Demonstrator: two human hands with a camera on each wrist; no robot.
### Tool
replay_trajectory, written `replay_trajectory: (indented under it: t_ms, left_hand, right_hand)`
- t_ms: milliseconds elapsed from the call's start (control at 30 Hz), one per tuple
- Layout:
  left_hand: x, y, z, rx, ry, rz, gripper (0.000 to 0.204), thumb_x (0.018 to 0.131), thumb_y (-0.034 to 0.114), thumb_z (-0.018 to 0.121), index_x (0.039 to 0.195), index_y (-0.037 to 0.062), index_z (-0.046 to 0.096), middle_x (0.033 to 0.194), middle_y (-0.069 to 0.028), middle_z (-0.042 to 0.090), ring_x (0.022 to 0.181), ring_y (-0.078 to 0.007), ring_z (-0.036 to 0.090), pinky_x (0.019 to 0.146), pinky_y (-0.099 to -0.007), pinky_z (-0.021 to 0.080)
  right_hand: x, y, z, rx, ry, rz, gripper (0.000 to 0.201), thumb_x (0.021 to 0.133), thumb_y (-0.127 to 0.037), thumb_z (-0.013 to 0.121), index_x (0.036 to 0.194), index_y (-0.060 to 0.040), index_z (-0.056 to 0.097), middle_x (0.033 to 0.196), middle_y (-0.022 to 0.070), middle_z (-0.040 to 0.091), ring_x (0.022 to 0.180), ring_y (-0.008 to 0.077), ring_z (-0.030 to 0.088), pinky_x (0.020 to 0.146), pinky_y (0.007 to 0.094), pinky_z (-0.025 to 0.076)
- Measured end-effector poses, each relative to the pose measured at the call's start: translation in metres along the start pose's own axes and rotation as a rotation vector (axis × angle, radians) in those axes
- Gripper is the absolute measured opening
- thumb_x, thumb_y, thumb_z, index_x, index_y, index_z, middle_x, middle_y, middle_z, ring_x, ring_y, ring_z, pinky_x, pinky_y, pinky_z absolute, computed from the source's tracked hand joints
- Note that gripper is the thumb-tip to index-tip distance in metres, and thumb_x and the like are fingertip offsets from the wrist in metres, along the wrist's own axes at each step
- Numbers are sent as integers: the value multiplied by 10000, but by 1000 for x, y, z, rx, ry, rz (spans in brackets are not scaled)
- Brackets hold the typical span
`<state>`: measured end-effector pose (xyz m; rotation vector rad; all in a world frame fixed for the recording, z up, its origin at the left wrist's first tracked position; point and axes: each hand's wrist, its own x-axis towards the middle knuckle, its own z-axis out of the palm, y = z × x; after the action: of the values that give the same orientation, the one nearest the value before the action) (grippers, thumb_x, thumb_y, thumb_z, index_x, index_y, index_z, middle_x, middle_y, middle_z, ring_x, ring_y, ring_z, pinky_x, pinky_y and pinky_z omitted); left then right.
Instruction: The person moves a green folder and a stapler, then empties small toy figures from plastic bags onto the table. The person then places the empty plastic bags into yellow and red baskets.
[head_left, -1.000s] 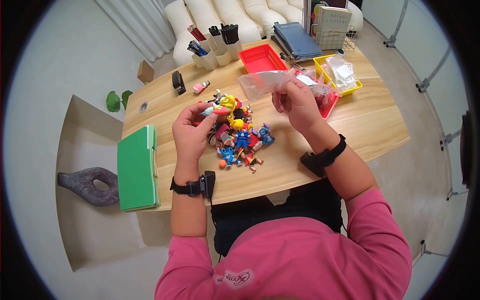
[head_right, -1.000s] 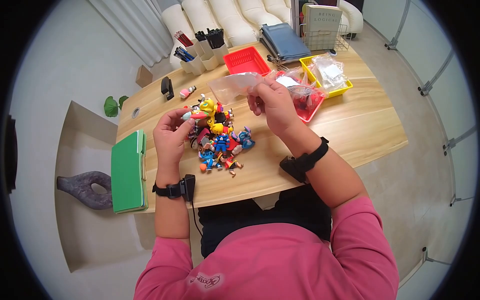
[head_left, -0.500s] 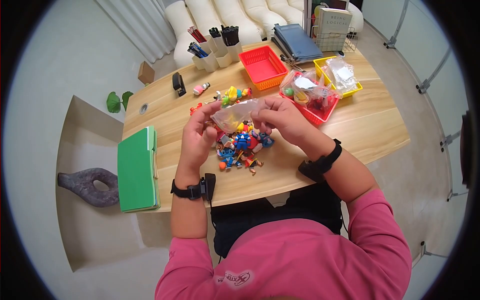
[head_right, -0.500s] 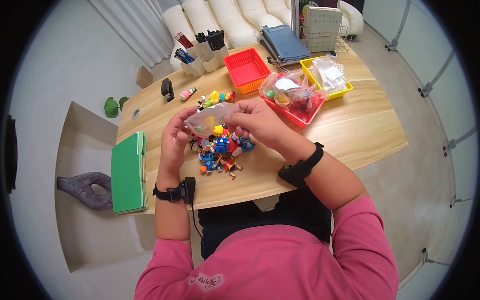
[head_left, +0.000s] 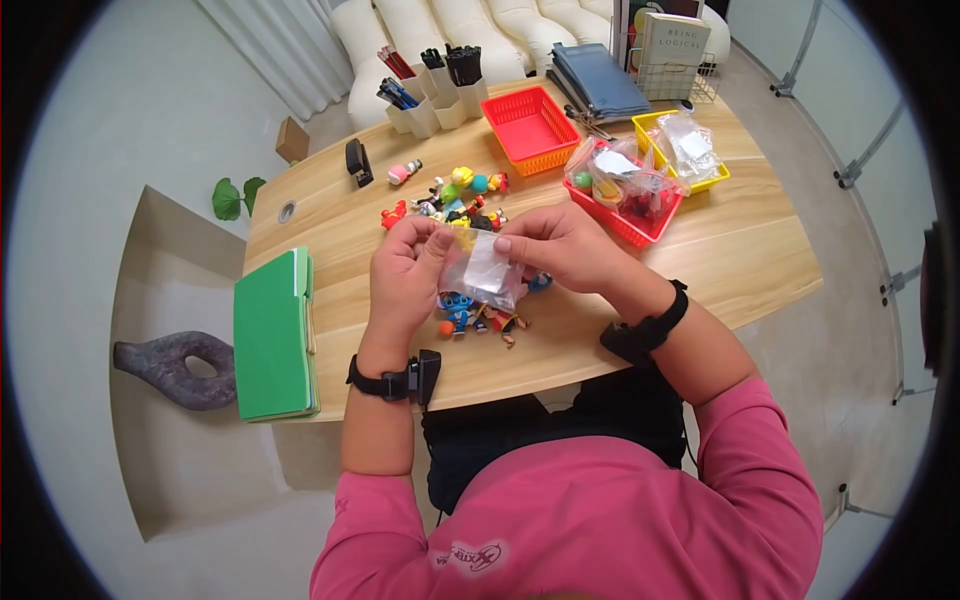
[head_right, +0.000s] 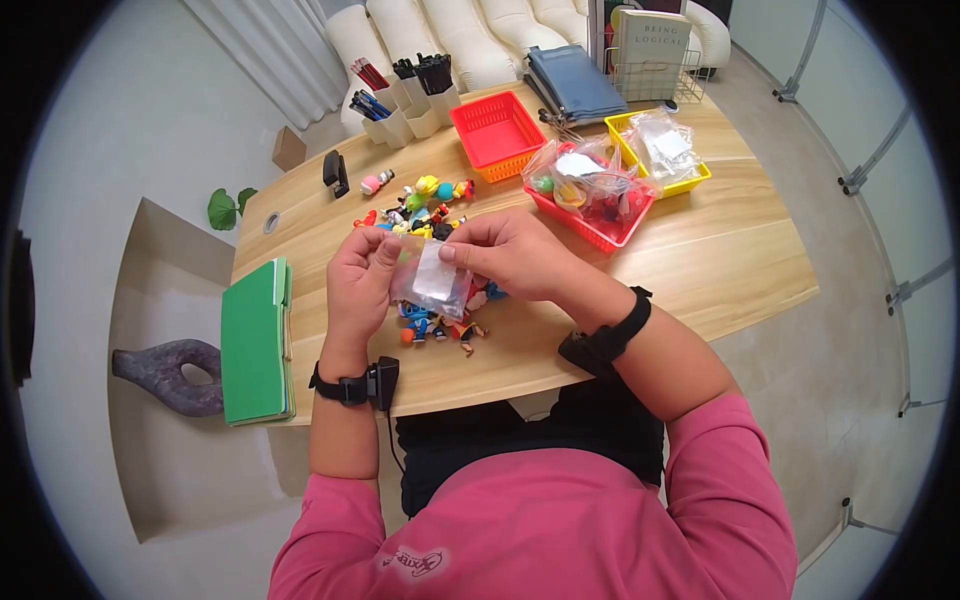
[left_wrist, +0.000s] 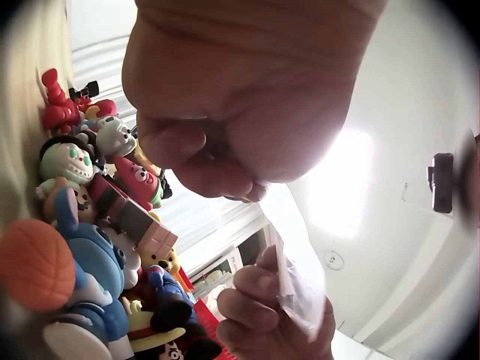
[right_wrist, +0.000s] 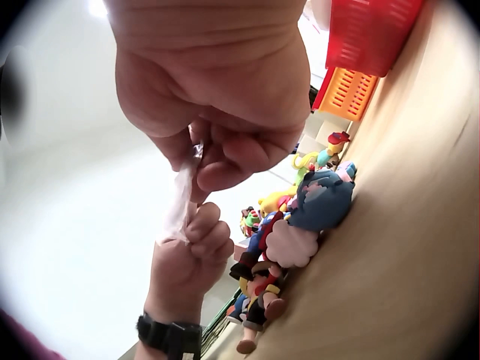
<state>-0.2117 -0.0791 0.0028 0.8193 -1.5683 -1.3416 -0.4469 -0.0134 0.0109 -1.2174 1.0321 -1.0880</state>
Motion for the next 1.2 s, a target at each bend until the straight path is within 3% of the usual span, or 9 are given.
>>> replay_trajectory:
  t_ms: [233,333,433,533,733,933,1033,1133,1200]
  left_hand:
    - [4,3,-9,1,158,72,319,1053,320,690,1125,10,662,858,26,677,642,1,526,543,-172,399]
    - [0,15,-8,-205,-14,26,342,1045,337,704,1154,14,671,835,30,673,622,5,504,516,-171,361]
    - [-3,20,0,-38,-69,-85,284,1045,254,713,1153,-7,678,873,1,687,728,-37,604,626,-211,495]
    - [-1,5,-5,-43,-72,-84,249,1048,266,705,1122,29,699,846,30,684,644,-1,526,540,-165,375]
    - [4,-7,-3,86,138,176,160,1044,182,708,1061,23,705,861,27,682,707,-28,586,612,-200,473]
    - [4,1,-12,-2,264,106,161,1040,196,715,1040,36,697,751,60,599,590,2,477,515,-177,358]
    - [3,2,-7,-13,246,89,174,1037,208,721,1032,36,696,729,66,583,576,5,462,502,-176,336]
    - [0,4,-6,-23,219,86,180,1032,210,729,1017,34,696,740,69,593,597,1,474,522,-179,346]
    - [0,3,-6,-23,207,87,185,1031,215,731,1015,34,696,744,69,595,598,1,474,523,-180,346]
  right_hand:
    - [4,4,-5,-19,106,-80,200,1025,-215,729,1045,-20,769,832,-6,721,725,40,609,629,240,492]
    - [4,1,-4,-60,125,-102,203,1016,-203,740,1076,-10,762,840,3,721,739,39,612,640,237,499]
    - [5,7,-4,-36,91,-71,189,1005,-172,749,1090,-4,758,854,13,731,761,44,628,661,242,519]
    - [5,8,0,16,57,-98,177,992,-144,756,1094,1,759,875,21,742,779,52,644,682,249,536]
    - [-9,-15,-5,-89,48,-189,157,974,-112,758,1079,4,751,888,27,746,779,60,657,685,248,535]
    - [-52,-69,-72,210,619,-519,94,923,-60,791,980,-28,723,865,36,730,769,98,688,690,234,546]
    - [-60,-86,-140,-122,929,-709,114,919,-61,800,930,-18,695,824,35,712,709,86,645,678,215,512]
    - [-62,-75,-200,-861,1254,-593,142,880,-76,801,926,-34,674,891,71,707,815,196,687,751,326,542]
    - [-64,-67,-214,-1334,986,-723,166,861,-116,805,948,-49,680,952,121,700,906,319,680,808,404,545]
